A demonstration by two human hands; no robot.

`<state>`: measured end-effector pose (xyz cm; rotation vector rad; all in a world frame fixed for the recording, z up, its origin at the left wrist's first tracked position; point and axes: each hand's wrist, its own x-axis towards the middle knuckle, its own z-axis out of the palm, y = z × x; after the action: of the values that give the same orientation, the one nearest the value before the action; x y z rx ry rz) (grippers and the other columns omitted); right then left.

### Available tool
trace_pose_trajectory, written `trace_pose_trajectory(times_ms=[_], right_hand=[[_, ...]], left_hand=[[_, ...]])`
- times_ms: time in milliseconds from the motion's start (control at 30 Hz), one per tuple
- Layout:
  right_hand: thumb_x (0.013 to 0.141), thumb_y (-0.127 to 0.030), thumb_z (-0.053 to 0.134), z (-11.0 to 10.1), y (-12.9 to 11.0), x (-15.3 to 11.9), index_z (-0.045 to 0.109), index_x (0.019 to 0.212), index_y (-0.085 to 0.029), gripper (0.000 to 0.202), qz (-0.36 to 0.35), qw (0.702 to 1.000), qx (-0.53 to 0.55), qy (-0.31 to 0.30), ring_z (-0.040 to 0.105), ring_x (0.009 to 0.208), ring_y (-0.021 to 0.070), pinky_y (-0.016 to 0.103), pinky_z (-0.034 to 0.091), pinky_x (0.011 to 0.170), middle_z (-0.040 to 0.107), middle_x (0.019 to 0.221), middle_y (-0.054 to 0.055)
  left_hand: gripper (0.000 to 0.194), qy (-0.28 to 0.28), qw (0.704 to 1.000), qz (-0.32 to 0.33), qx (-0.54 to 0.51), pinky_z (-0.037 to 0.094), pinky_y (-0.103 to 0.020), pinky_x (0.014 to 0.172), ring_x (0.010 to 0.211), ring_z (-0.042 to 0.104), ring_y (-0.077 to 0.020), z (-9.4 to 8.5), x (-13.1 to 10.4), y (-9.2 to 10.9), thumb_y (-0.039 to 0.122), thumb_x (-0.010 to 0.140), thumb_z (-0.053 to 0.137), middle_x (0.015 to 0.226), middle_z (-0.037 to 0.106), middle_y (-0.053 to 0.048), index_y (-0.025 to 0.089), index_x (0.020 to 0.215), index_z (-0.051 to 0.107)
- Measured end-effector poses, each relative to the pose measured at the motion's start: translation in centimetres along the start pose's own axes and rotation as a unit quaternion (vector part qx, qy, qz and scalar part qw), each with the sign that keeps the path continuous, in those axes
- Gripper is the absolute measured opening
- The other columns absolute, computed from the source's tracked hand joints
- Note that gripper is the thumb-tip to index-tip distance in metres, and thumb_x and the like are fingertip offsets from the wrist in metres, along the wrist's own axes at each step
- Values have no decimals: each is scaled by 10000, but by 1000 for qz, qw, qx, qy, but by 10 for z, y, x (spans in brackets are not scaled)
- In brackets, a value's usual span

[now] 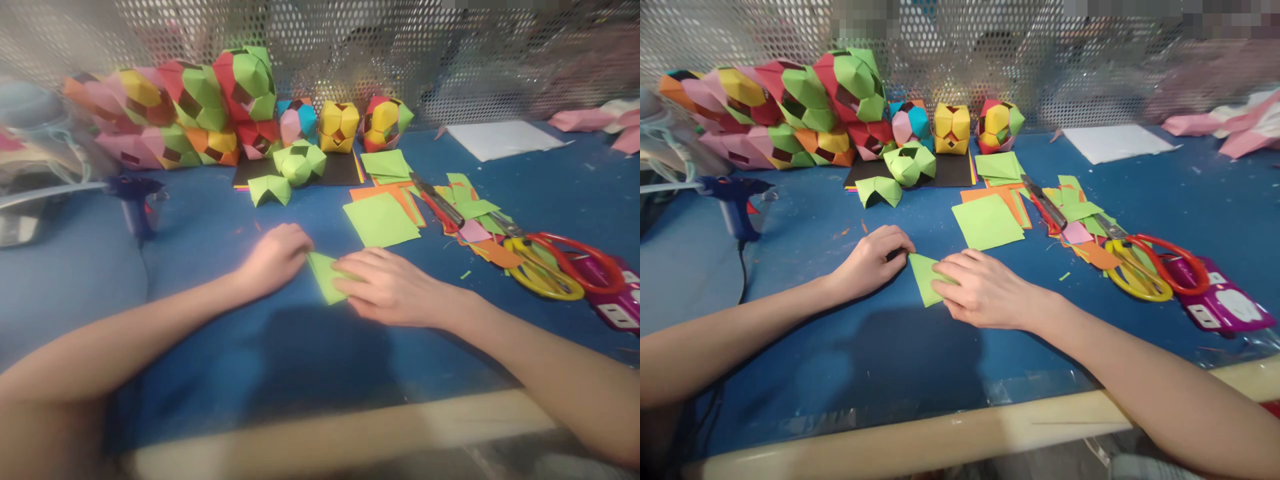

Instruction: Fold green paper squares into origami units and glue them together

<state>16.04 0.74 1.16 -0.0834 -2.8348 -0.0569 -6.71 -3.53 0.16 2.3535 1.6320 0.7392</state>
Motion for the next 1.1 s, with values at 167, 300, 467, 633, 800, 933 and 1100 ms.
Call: trace_pose_trajectory(times_ms=[167,300,467,633,800,933,1100], right_hand=[[866,-197,443,-1,0,1,645,965,-136,233,-1,1000,0,-4,554,974,232,366,450,782,638,1090,127],[873,-210,448,0,1,0,648,977,-134,238,-4,1000,0,-5,552,989,236,371,448,796,638,1099,124],[873,-223,460,0,1,-1,651,981,-142,234,-8,1000,-1,-1,549,1005,234,380,443,815,643,1099,121],[876,-233,458,0,1,-1,653,963,-143,231,-7,1000,-3,-3,551,1006,237,379,445,820,649,1082,113],[881,-241,456,0,1,0,645,974,-137,235,-4,1000,-6,-15,550,1010,239,379,439,835,640,1095,110],[885,-236,445,-1,1,1,635,1008,-137,247,-2,1000,-12,-27,550,996,236,378,437,822,637,1075,115],[889,-235,437,-2,1,1,631,1024,-137,256,-5,1000,-11,-24,547,993,235,377,434,823,638,1050,111]], left_hand=[[199,0,1000,-4,-2,461,-329,764,810,542,-174,0,0,1,57,759,430,815,608,-57,153,775,604],[198,-3,1000,-3,3,459,-331,758,804,541,-175,-1,0,2,52,758,429,808,606,-60,147,773,603],[205,3,1000,-7,8,462,-335,758,796,542,-172,-1,0,1,43,750,427,805,612,-51,155,771,597],[198,19,999,-34,-2,465,-336,759,790,546,-167,-3,1,-2,42,744,439,796,619,-40,163,764,594],[151,82,997,-15,-6,459,-333,796,850,556,-167,-8,-1,7,108,819,446,850,624,-55,156,824,589],[134,61,996,64,16,453,-354,837,938,555,-187,-7,-7,18,220,857,494,990,635,-92,157,916,596],[186,1,991,115,62,439,-363,847,966,555,-203,-1,-8,18,213,884,453,1012,648,-102,152,854,627]])
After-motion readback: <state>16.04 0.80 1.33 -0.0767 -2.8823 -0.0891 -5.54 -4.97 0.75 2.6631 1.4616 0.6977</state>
